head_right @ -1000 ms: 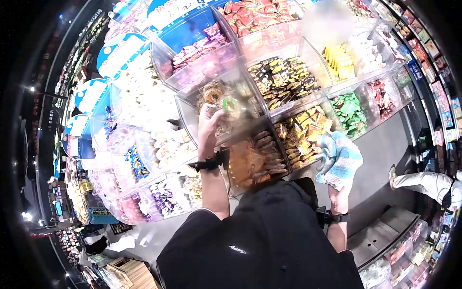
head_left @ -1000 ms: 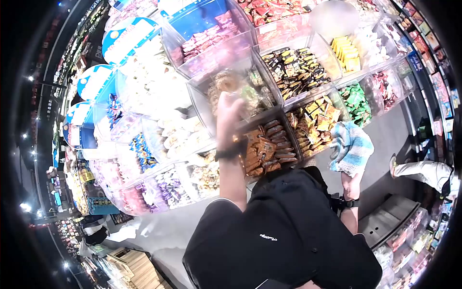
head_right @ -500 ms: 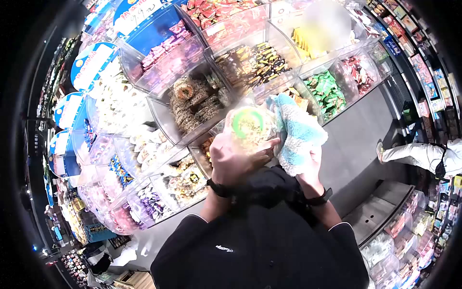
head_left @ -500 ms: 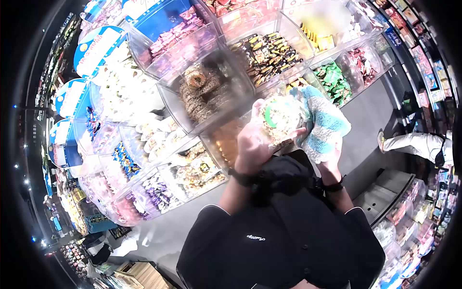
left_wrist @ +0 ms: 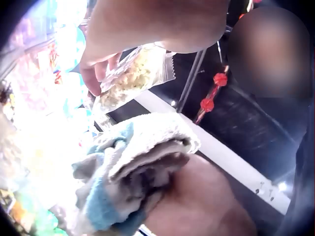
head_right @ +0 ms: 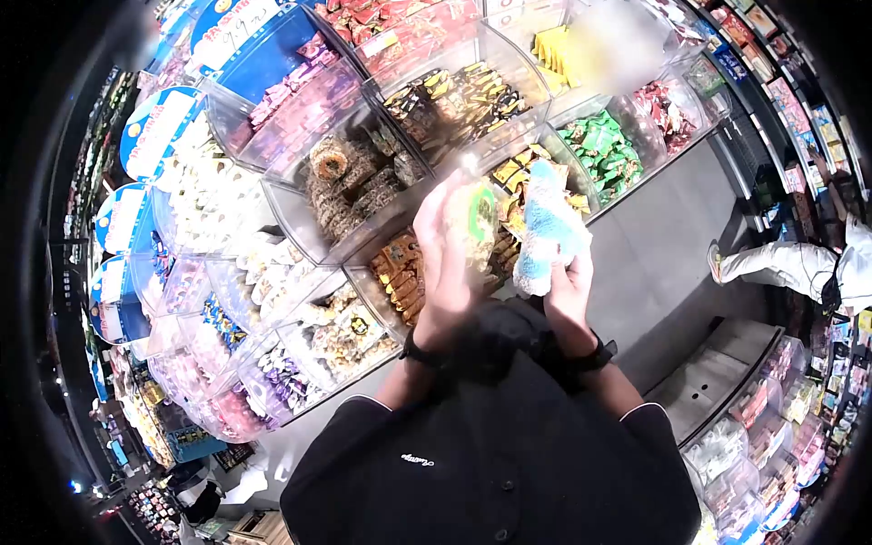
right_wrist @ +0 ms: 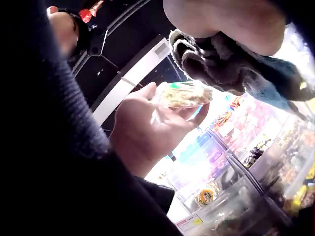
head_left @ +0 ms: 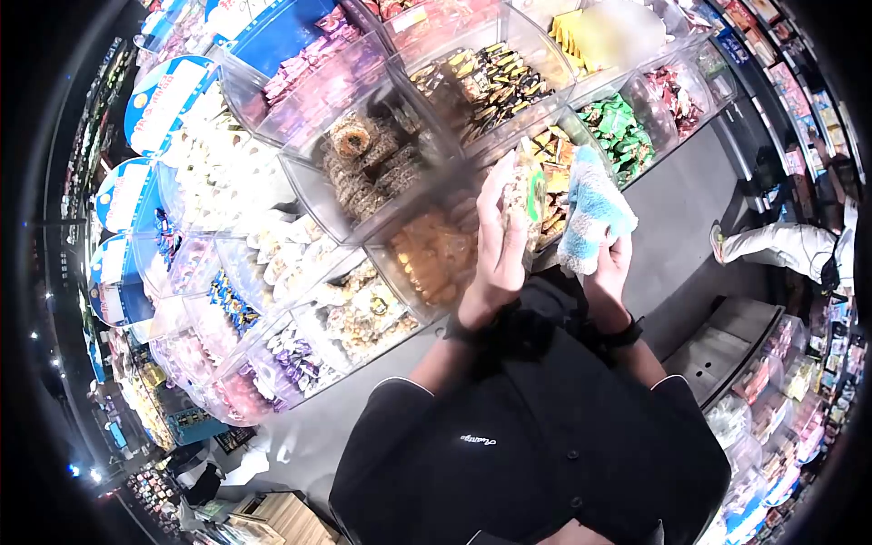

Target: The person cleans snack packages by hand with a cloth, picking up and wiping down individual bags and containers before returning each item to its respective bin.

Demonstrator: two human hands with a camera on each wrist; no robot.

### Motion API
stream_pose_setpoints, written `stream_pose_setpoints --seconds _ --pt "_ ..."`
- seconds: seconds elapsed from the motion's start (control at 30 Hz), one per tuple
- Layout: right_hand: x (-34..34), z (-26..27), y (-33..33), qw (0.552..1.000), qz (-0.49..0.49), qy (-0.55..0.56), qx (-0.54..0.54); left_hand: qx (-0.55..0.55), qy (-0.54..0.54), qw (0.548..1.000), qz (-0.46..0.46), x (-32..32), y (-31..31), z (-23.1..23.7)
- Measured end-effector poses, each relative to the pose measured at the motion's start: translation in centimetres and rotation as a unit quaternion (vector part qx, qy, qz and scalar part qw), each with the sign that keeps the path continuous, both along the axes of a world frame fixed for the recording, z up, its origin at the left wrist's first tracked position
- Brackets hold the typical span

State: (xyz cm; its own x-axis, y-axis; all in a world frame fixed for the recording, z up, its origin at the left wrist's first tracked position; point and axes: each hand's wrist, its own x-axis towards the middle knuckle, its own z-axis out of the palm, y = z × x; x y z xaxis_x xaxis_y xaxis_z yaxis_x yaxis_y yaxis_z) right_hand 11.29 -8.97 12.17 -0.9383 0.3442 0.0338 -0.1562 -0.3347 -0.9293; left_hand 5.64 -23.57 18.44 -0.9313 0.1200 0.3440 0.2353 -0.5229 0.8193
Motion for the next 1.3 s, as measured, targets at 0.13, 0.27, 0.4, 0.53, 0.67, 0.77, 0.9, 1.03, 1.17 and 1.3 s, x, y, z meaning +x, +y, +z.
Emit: stream_pose_setpoints --seconds 0.13,0.27,0.4,0.53,0.67,0.77,0.9,1.03,1.17,1.3 --pt "0.6 2.0 -1.3 0.994 0.097 0.025 0.04 -0.203 0.172 0.959 0.102 -0.4 0.6 -3.7" --pt "-1.0 1.1 -1.7 0.998 0.025 -0.003 -0.053 -0.247 0.169 0.952 0.066 0.3 1.4 -3.2" --pt "-2.7 3.0 -1.3 0.986 0.057 0.016 -0.155 -0.275 0.146 0.95 0.036 1.5 2.4 -2.3" --pt "-1.6 2.8 -1.4 0.981 0.065 0.005 -0.181 -0.249 0.119 0.96 0.04 1.2 2.7 -2.2" --pt "-0.6 2.8 -0.5 0.981 0.128 0.053 -0.138 -0.3 0.144 0.941 0.053 0.9 2.1 -2.4" --pt "0.4 2.4 -0.2 0.984 0.11 0.021 -0.142 -0.323 0.161 0.932 0.032 0.5 1.6 -2.0" --pt "1.2 2.8 0.9 0.992 0.108 0.057 0.003 -0.233 0.093 0.965 -0.074 0.2 1.6 -2.4" --pt "-1.5 3.9 2.6 0.883 0.044 0.219 0.413 -0.04 -0.05 0.975 -0.213 1.4 1.9 -1.5" --pt "-2.5 2.9 2.1 0.948 0.006 0.121 0.295 -0.086 -0.028 0.977 -0.194 1.4 1.6 -0.7" --pt "-2.8 2.4 2.1 0.998 0.007 0.051 0.024 -0.053 0.001 0.988 -0.148 1.5 1.3 -1.6"
